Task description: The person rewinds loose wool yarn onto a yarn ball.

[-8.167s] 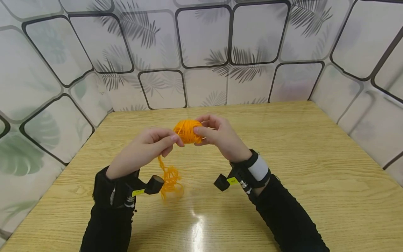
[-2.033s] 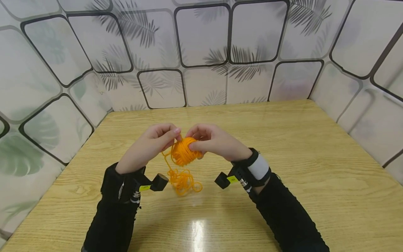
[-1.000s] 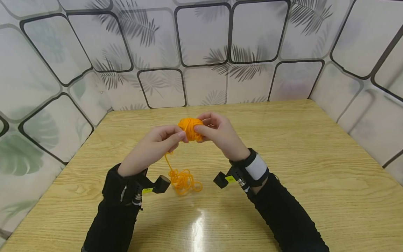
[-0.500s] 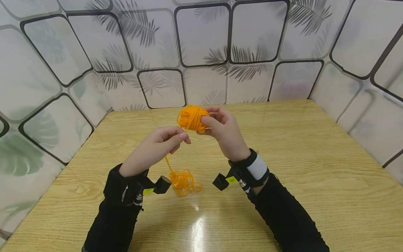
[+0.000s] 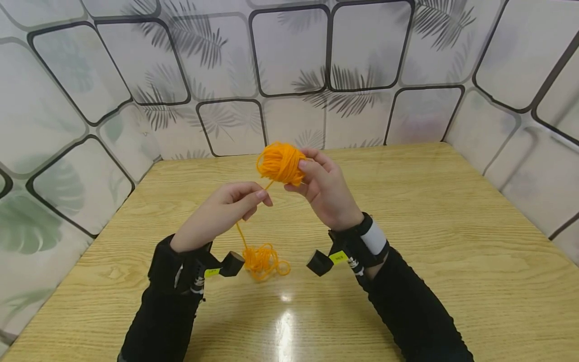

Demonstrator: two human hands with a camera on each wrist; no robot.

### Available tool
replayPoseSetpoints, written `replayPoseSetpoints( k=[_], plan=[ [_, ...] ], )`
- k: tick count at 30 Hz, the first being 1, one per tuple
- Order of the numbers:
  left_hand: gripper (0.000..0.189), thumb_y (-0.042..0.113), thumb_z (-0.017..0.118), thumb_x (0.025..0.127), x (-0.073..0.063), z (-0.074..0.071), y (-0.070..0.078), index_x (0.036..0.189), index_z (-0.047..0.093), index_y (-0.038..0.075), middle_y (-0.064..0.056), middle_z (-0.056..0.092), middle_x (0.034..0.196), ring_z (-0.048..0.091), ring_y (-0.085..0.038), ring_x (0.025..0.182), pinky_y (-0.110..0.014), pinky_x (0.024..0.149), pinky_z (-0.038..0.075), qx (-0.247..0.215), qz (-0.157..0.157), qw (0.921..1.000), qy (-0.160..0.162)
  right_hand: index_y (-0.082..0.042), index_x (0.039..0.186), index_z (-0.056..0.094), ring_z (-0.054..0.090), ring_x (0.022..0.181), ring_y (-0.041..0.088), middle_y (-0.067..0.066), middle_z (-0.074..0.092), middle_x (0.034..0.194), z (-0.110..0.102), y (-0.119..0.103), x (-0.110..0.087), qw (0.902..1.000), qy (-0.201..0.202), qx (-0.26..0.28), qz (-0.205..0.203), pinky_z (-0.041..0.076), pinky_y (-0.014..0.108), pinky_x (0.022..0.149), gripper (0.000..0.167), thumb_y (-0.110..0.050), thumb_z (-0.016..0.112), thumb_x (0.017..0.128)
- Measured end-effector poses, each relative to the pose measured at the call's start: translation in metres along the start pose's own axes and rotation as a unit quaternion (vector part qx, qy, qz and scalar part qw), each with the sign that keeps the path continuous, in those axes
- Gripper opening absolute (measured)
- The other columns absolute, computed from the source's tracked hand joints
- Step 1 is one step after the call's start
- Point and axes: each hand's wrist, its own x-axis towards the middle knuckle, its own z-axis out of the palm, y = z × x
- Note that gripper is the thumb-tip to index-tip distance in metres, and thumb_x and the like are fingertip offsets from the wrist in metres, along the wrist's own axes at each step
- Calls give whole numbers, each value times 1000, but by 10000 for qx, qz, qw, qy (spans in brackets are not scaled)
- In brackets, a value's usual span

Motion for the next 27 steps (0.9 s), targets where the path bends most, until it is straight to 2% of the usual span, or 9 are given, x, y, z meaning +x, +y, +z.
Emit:
replayPoseSetpoints(
  k=[5, 9, 14, 18, 21, 27],
  plan=[
    [25, 24, 43, 99, 0, -1, 1, 98, 65, 12, -4, 40, 63, 30, -18, 51, -26, 52, 28, 15, -13, 10000, 40, -9, 117, 45, 56, 86, 14, 5, 54, 105, -2, -2, -1, 9994, -308, 182, 9, 50, 20, 71, 21, -13, 40, 97],
    [25, 24, 43, 99, 0, -1, 0, 98, 65, 12, -4, 40, 63, 30, -18, 51, -26, 52, 28, 28, -40, 10000, 33, -12, 113, 46, 53, 81, 14, 4, 54, 101, -2, -2, -3, 9987, -503, 73, -9, 47, 19, 68, 19, -17, 45, 95],
    [25, 25, 43, 99, 1, -2, -1, 98, 64, 11, -4, 42, 65, 34, -18, 54, -26, 53, 30, 72, -81, 9999, 61, -11, 110, 48, 50, 76, 13, 4, 55, 95, -5, -1, -4, 9941, -1088, 25, 5, 43, 20, 65, 20, -20, 50, 93],
    [24, 25, 43, 99, 1, -2, -1, 97, 61, 10, -4, 43, 66, 34, -18, 54, -26, 53, 30, 92, -121, 9997, 168, -10, 109, 51, 50, 73, 13, 4, 56, 94, -7, -1, -3, 9857, -1670, -47, 235, 41, 21, 63, 23, -23, 55, 90],
    [22, 25, 44, 99, 1, -2, -1, 95, 60, 9, -5, 43, 67, 34, -19, 53, -25, 51, 29, 53, -194, 9993, 307, -9, 107, 53, 53, 72, 12, 3, 58, 93, -7, -1, -2, 9779, -2044, -162, 402, 44, 21, 62, 22, -22, 57, 90],
    [23, 25, 45, 98, 0, -3, 2, 91, 58, 7, -5, 42, 68, 33, -19, 53, -26, 51, 29, -79, -197, 9986, 485, -7, 105, 57, 58, 75, 10, 3, 60, 94, -5, -2, -1, 9616, -2493, -956, 632, 50, 22, 67, 22, -23, 58, 90]
  ],
)
